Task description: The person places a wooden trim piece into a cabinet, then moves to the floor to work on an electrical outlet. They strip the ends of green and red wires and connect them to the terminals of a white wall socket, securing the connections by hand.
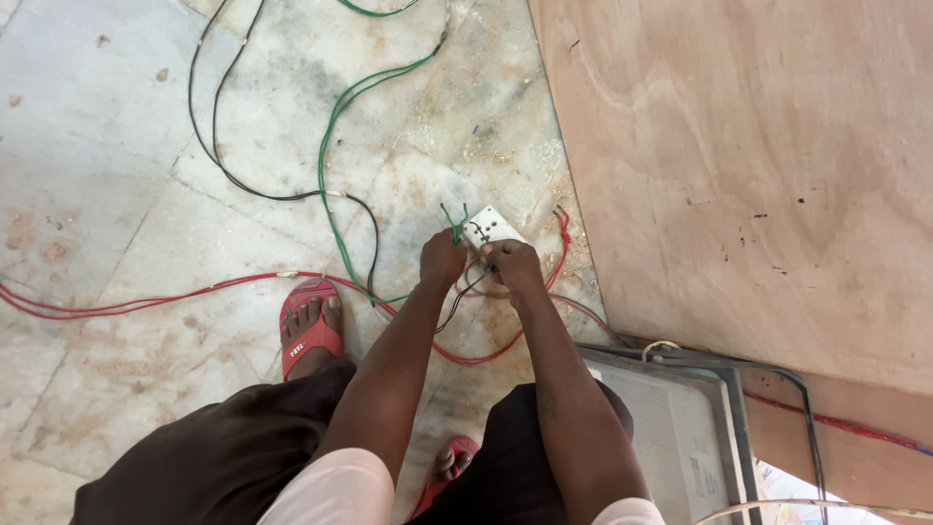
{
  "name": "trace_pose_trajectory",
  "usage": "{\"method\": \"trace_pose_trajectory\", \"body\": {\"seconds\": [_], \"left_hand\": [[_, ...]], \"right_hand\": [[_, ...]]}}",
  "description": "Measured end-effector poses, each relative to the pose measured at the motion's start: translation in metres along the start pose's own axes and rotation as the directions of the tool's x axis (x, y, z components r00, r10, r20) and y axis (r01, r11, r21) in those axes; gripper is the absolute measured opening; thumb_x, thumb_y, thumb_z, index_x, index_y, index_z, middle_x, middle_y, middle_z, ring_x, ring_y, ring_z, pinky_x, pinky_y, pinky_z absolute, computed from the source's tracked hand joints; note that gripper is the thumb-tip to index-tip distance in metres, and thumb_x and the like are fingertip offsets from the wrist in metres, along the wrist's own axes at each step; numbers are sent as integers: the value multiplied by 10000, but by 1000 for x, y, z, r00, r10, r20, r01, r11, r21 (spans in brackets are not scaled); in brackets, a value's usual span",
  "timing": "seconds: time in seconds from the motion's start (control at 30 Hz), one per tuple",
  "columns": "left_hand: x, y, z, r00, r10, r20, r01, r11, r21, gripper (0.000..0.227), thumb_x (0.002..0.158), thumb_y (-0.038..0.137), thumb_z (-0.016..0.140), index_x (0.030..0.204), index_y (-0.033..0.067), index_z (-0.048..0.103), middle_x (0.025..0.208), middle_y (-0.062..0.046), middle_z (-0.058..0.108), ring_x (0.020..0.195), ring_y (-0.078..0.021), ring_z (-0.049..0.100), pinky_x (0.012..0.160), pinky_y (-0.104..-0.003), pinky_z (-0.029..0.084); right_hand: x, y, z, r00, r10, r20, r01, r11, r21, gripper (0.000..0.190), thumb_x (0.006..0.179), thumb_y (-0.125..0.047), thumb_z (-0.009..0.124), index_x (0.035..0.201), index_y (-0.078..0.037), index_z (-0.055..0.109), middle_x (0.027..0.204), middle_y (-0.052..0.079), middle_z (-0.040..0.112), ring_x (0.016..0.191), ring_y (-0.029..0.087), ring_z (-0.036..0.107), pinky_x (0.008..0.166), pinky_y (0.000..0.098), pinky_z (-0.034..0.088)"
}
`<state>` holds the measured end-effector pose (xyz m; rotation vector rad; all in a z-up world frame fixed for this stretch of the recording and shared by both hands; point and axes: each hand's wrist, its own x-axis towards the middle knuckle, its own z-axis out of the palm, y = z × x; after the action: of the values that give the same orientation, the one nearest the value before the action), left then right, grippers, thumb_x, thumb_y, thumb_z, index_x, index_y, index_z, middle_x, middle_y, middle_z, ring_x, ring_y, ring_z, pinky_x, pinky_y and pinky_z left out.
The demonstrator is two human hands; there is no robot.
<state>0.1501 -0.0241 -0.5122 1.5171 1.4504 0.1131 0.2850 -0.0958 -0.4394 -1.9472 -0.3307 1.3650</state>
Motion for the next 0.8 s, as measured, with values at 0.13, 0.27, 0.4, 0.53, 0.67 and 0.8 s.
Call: {"method": "trace_pose_trajectory", "body": {"seconds": [0.13, 0.27, 0.4, 0.53, 0.67, 0.8], "left_hand": [[-7, -6, 6, 987, 103, -123, -126, 971, -203, 466, 839, 260, 743, 1275, 115, 666, 1082, -152, 755, 1018, -345, 710, 876, -454, 539], [-12, 6, 5, 994, -1, -109, -24, 974, -226, 395, 800, 251, 801, 1155, 112, 697, 1005, -119, 780, 949, -286, 750, 854, -412, 561], [-20, 28, -2, 990, -128, -63, 110, 966, -235, 448, 770, 243, 836, 1148, 116, 630, 996, -93, 784, 936, -264, 752, 825, -409, 560], [-27, 46, -10, 971, -229, -72, 210, 957, -202, 442, 797, 260, 845, 1127, 137, 579, 985, -89, 760, 928, -288, 735, 801, -442, 544], [-29, 51, -16, 963, -254, -87, 238, 957, -168, 401, 792, 266, 859, 1054, 137, 582, 947, -68, 752, 915, -286, 721, 782, -459, 533], [-24, 50, -14, 961, -257, -103, 237, 956, -174, 393, 784, 258, 865, 1025, 130, 582, 926, -61, 749, 891, -279, 716, 769, -453, 526]], "right_hand": [[1, 14, -5, 1000, -20, -12, 20, 1000, 8, 136, 919, -151, 730, 908, -17, 751, 757, 50, 678, 606, 117, 541, 508, 267, 417], [8, 25, -14, 996, -19, -85, 19, 1000, -1, 148, 920, -160, 710, 924, -18, 750, 757, 33, 676, 627, 116, 544, 540, 277, 422], [12, 31, -10, 996, -34, -79, 41, 995, 91, 158, 934, -159, 705, 949, -5, 737, 769, 25, 668, 653, 101, 563, 568, 263, 456], [14, 30, -6, 993, 2, -121, 8, 997, 83, 151, 937, -140, 700, 941, 8, 727, 773, 42, 665, 652, 111, 571, 576, 268, 471], [8, 25, -6, 995, 17, -94, -11, 998, 66, 116, 941, -104, 686, 938, 4, 729, 768, 56, 635, 649, 130, 533, 561, 291, 430], [-13, -15, -14, 996, -86, -35, 93, 909, 407, 123, 872, -13, 648, 976, -71, 616, 882, 39, 694, 772, 117, 632, 650, 266, 519]]}}
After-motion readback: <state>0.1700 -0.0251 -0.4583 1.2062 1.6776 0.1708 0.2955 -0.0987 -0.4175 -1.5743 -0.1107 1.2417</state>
